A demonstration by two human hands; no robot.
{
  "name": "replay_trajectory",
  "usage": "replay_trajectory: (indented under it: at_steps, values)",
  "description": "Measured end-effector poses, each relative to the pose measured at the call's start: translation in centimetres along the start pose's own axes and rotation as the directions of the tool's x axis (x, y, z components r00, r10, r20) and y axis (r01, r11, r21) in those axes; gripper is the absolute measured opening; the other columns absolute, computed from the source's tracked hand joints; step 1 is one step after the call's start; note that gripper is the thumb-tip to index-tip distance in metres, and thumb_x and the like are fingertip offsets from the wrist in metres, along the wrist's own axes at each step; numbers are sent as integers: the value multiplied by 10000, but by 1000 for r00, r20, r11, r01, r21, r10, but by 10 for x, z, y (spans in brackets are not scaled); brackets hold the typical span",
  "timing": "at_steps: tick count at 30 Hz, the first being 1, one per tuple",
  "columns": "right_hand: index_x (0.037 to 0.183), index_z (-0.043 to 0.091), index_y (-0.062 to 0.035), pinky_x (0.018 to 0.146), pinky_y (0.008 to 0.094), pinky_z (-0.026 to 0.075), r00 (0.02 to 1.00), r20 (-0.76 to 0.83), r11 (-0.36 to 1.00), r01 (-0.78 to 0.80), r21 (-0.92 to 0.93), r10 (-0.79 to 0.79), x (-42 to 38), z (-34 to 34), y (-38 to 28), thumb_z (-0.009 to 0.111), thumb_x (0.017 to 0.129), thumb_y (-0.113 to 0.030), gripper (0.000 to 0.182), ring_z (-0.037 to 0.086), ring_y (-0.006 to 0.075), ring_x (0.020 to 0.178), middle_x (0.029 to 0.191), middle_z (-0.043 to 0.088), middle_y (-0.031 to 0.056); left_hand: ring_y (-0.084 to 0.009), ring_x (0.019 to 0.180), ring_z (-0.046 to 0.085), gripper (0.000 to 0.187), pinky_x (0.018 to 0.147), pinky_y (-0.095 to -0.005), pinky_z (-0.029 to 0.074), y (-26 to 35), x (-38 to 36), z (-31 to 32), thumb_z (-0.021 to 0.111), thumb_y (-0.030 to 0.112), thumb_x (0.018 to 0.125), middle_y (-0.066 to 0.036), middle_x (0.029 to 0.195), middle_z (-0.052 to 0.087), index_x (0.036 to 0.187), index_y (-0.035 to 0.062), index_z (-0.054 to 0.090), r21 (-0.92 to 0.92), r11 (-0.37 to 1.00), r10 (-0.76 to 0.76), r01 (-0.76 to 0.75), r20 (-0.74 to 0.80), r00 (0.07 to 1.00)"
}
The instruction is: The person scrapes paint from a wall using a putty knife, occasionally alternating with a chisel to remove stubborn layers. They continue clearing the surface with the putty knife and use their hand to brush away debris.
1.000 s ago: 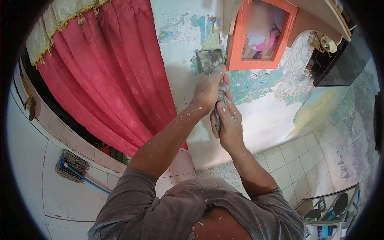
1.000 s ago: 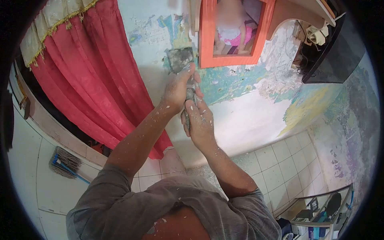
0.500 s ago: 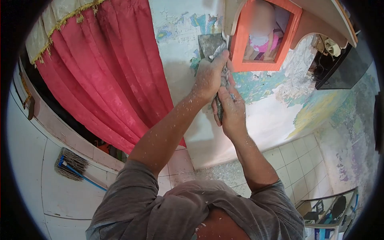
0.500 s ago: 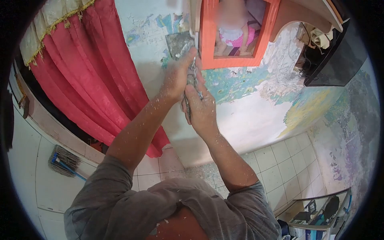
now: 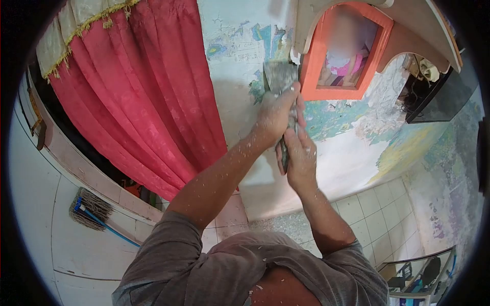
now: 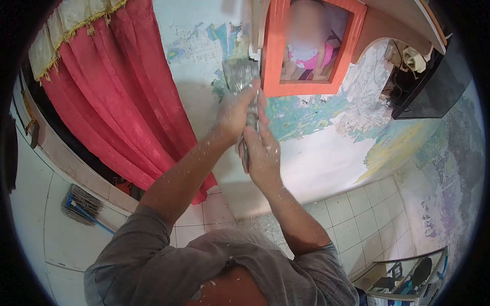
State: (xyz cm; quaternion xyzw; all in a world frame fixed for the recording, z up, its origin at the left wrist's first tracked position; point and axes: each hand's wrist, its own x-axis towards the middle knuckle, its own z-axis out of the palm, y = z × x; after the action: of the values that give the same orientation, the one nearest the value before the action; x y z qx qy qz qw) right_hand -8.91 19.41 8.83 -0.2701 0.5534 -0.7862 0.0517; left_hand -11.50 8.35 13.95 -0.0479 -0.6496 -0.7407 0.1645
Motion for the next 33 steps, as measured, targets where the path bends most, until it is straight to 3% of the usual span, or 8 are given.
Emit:
replay_trajectory:
  at_steps: [5, 10, 18, 20, 23, 27, 29, 33]
  values:
    - [1097, 585, -22, 409, 221, 336, 999, 26, 999, -41, -8, 41, 10, 0, -8, 480, 1042, -253, 260, 449, 58, 480, 677, 545, 15, -201, 551, 616, 497, 532, -329, 499, 14, 10, 4, 538, 502, 976, -101, 617, 598, 856, 24, 597, 26, 995, 102, -101, -33, 994]
    - [1209, 583, -23, 509, 222, 377, 914, -17, 880, 384, -279, -405, 14, 1, 23, 524, 1022, -225, 281, 458, 62, 558, 688, 523, 7, -190, 552, 612, 515, 546, -317, 492, -3, 0, -4, 508, 497, 991, -97, 635, 610, 816, 20, 598, -161, 978, 136, -134, -4, 991]
    - [1189, 551, -30, 359, 236, 320, 981, 188, 987, 22, 160, -53, 16, 12, -19, 465, 1036, -363, 377, 438, 101, 412, 677, 570, 58, -212, 597, 624, 410, 584, -343, 510, 42, -5, -15, 421, 397, 1041, -105, 709, 648, 930, 34, 575, 262, 916, 309, -302, 14, 951]
    - [1108, 549, -62, 346, 246, 305, 981, 187, 951, -12, 308, -48, 26, 15, -29, 442, 1034, -428, 388, 411, 120, 385, 649, 557, 64, -199, 615, 637, 330, 596, -347, 508, 58, 10, -20, 453, 331, 1022, -98, 709, 647, 954, 31, 573, 678, 422, 545, -602, 341, 766]
    - [1090, 549, -67, 349, 253, 298, 987, 151, 870, -116, 479, 49, 23, 21, -23, 442, 1035, -423, 376, 402, 124, 384, 626, 540, 61, -183, 630, 643, 246, 607, -343, 510, 42, 26, -28, 462, 238, 1003, -84, 701, 624, 973, 23, 579, 779, 211, 533, -590, 415, 737]
    - [1187, 544, -34, 358, 252, 293, 941, 191, 821, -336, 462, 278, -31, 8, 12, 455, 1036, -397, 403, 385, 117, 382, 589, 505, 48, -169, 658, 640, 205, 602, -343, 503, -2, -24, -40, 524, 218, 988, -72, 734, 610, 988, 21, 581, 661, 651, 237, -373, 290, 927]
    - [1207, 541, -19, 361, 243, 290, 924, 191, 850, -379, 365, 330, -53, -19, 22, 466, 1036, -373, 400, 378, 106, 384, 577, 493, 40, -285, 581, 608, 208, 579, -414, 497, 3, -49, -39, 637, 225, 897, -81, 674, 630, 963, 31, 597, 498, 862, -117, 95, 13, 993]
    - [1203, 540, 3, 362, 231, 290, 955, 110, 942, -291, 169, 275, -98, -64, 50, 477, 1037, -336, 382, 373, 91, 391, 581, 496, 36, -270, 722, 634, 277, 732, -411, 502, 10, -40, -59, 727, 251, 832, -55, 753, 648, 1013, 68, 624, 451, 880, 246, -151, -161, 956]
